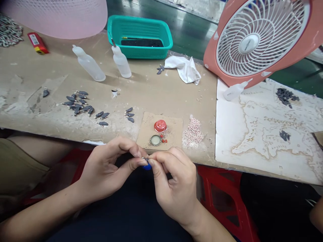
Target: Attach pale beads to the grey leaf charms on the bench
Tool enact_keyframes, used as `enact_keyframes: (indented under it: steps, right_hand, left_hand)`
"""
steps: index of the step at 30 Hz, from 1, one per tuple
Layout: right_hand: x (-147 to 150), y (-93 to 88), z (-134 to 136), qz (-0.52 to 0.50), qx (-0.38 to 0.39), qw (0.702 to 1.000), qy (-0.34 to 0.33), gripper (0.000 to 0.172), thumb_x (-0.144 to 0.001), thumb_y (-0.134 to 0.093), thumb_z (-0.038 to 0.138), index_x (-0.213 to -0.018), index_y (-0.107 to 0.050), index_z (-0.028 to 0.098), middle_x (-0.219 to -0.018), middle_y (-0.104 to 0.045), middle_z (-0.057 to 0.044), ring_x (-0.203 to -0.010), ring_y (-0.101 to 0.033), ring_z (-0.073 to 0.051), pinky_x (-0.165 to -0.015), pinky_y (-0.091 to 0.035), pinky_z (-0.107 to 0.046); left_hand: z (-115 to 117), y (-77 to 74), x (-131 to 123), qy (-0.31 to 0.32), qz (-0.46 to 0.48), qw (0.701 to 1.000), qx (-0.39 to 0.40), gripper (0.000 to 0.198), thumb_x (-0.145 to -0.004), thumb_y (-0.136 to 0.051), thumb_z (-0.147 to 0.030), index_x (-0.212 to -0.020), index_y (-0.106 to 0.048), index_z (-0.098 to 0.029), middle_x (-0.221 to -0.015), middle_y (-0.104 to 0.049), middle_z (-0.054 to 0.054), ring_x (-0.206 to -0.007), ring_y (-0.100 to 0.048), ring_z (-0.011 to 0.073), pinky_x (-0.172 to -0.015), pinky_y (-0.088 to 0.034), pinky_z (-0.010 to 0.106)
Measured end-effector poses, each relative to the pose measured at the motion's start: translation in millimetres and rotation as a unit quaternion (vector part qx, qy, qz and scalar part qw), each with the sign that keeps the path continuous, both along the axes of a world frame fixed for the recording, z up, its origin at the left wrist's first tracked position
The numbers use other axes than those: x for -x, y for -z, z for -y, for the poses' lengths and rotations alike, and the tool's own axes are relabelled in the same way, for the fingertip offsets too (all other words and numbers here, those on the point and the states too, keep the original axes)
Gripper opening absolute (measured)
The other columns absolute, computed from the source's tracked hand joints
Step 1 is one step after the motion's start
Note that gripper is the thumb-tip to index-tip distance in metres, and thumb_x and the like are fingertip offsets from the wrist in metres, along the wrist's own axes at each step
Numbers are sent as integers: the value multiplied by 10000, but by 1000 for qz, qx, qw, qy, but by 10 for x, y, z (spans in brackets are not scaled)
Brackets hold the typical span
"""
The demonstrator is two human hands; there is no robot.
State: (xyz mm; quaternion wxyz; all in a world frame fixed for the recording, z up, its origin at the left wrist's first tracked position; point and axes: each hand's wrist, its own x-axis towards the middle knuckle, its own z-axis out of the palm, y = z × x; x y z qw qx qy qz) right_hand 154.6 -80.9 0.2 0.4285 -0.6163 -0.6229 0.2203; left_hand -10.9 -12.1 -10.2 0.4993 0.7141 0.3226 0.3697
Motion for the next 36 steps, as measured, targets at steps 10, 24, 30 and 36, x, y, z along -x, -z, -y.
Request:
enact_keyframes:
  steps: [10, 24, 30, 36]
  right_hand:
    - [-472, 177, -19, 58, -73, 982, 167, 210, -873, -687, 189, -1057, -736, 277, -715, -561, 33, -627, -512, -111, -585, -448, -264]
    - [-858, 477, 124, 198, 80, 969, 126, 198, -926, -607, 294, -1043, -745, 215, -786, -631, -14, -703, -581, -144, -658, -501, -301]
    - [-859, 490, 80, 203, 74, 969, 116, 173, -923, -604, 272, -1004, -745, 213, -795, -644, -16, -707, -584, -143, -660, -498, -296]
    - [-806, 491, 124, 174, 35, 975, 134, 103, -918, -619, 238, -934, -714, 199, -803, -630, -9, -689, -562, -133, -622, -471, -280]
  left_hand:
    - [-314, 159, 211, -115, -92, 984, -96, 158, -854, -721, -193, -1002, -737, -245, -957, -754, 11, -874, -699, 188, -830, -555, 289]
    - [-719, 230, 739, -308, -298, 878, -212, 284, -952, -605, -413, -1141, -693, -220, -1214, -678, -33, -1262, -553, 270, -1029, -371, 435]
    - [-650, 237, 584, -259, -230, 918, -194, 217, -882, -691, -280, -1092, -721, -234, -1183, -665, -71, -1199, -562, 235, -1110, -351, 377]
    - [-452, 158, 264, -209, -176, 943, -192, 149, -867, -700, -205, -1010, -731, -231, -1072, -685, -13, -1080, -615, 212, -1061, -413, 380]
